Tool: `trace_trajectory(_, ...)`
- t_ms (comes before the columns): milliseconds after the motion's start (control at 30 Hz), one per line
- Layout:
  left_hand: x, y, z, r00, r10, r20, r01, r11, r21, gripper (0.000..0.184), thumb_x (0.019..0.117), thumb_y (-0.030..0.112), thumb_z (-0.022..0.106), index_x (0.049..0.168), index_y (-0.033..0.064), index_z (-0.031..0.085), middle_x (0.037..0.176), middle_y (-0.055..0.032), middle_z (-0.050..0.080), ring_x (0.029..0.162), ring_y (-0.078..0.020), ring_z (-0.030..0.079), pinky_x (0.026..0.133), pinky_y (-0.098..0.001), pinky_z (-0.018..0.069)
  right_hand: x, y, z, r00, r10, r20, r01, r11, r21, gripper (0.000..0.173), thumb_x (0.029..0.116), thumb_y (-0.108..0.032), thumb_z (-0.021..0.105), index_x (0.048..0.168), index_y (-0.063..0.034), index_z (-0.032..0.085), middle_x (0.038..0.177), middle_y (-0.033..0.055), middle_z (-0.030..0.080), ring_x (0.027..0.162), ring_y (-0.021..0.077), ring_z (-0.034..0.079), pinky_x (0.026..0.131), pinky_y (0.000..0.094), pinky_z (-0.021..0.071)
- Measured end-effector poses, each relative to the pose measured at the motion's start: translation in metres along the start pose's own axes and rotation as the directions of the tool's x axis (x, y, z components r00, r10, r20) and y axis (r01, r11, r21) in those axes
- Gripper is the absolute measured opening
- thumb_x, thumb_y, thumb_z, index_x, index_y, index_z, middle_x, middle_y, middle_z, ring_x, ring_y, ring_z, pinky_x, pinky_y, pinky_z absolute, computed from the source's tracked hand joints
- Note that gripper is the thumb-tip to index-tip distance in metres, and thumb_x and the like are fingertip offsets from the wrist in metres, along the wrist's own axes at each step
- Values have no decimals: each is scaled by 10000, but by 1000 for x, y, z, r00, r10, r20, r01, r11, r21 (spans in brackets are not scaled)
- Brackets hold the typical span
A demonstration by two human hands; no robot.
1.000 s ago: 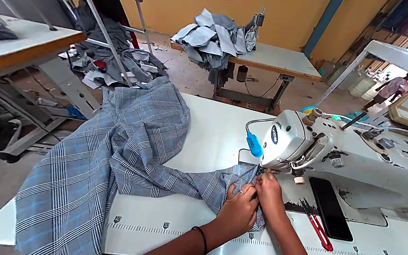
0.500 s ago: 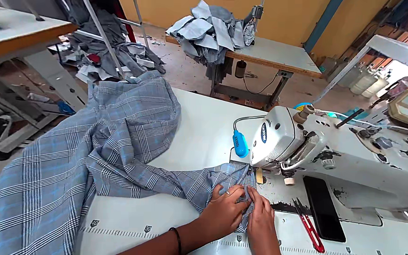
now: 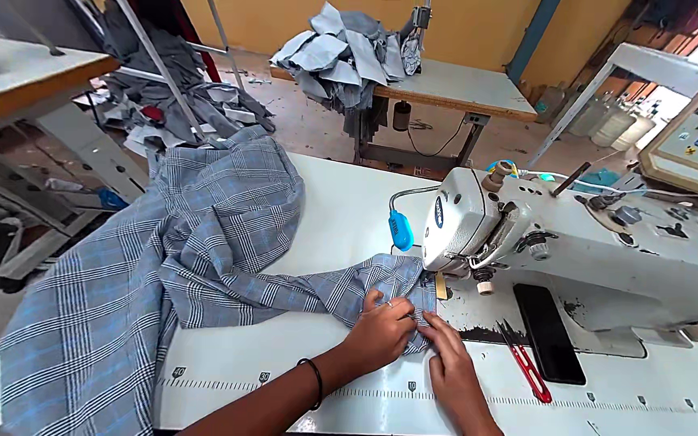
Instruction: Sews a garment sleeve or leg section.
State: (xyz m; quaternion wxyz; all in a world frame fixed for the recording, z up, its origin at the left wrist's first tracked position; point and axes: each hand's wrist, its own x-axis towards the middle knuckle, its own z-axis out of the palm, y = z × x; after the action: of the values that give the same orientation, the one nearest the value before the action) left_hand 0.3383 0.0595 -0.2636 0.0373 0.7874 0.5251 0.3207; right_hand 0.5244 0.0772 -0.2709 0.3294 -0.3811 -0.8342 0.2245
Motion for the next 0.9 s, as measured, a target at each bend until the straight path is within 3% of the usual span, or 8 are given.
trace_trajectory(133, -2, 1, -2, 998, 50, -31, -49, 998, 34, 165, 887, 79, 574, 841, 68, 732, 952, -66, 744, 946, -227, 721, 876, -557, 459, -15, -3, 4, 997, -71, -15, 71, 997, -37, 281, 894, -217, 633, 1061, -38, 773, 1312, 200, 659, 1272, 379, 601, 1037, 532, 491)
trace_trajectory(233, 9, 0, -4, 1000, 3, 5, -3, 999, -32, 160, 888, 79, 586, 815, 37, 722, 879, -98, 724, 871, -265, 708, 850, -575, 445, -6, -4, 9, 990, -121, -71, 115, 990, -84, 198, 888, -206, 698, 912, -21, 766, 1175, 172, 726, 1177, 375, 665, 1000, 527, 518)
trace_trajectory(333, 19, -1, -8, 995, -37, 88, 41, 998, -52, 214, 916, 89, 579, 988, 47, 776, 914, -110, 724, 906, -301, 699, 874, -609, 443, 1, -8, 10, 972, -179, -155, 152, 974, -168, 167, 890, -130, 658, 867, 6, 753, 907, 119, 764, 926, 287, 751, 943, 448, 561)
trace_trajectory(400, 23, 1, -13, 979, -49, 198, 66, 995, -81, 275, 955, 92, 544, 1089, 49, 779, 971, -142, 714, 973, -340, 676, 910, -632, 409, 0, -11, 8, 963, -193, -191, 155, 968, -196, 177, 893, -127, 645, 854, 7, 753, 816, 102, 751, 820, 260, 747, 865, 402, 577)
trace_trajectory(500, 25, 5, -19, 943, -60, 326, 88, 994, -72, 325, 990, 102, 499, 1198, 55, 744, 1034, -180, 696, 1034, -373, 653, 924, -635, 398, -2, -12, 4, 962, -190, -194, 153, 970, -188, 181, 888, -141, 649, 847, -2, 758, 806, 91, 753, 799, 247, 746, 832, 377, 581)
trace_trajectory(567, 22, 3, -19, 947, -35, 320, 58, 996, -62, 356, 985, 103, 488, 1247, 87, 729, 1006, -180, 683, 1002, -374, 649, 901, -626, 404, -4, -12, 6, 965, -181, -189, 151, 975, -164, 195, 887, -166, 650, 833, -11, 756, 802, 83, 753, 790, 234, 745, 821, 369, 582)
trace_trajectory(700, 18, 5, -16, 969, 16, 247, -10, 1000, -24, 349, 960, 101, 503, 1196, 116, 759, 938, -163, 657, 926, -362, 645, 837, -597, 415, -9, -19, 2, 985, -85, -148, 76, 995, -61, 204, 899, -166, 659, 861, 4, 763, 866, 101, 770, 839, 234, 751, 867, 389, 570)
trace_trajectory(900, 14, 11, -19, 958, -47, 283, 56, 998, -24, 317, 966, 133, 509, 1146, 158, 769, 1008, -171, 659, 1005, -380, 630, 839, -606, 401, -16, -26, -1, 991, 85, -108, -72, 989, 126, 126, 860, -43, 697, 905, 58, 758, 967, 163, 774, 974, 288, 751, 963, 445, 543)
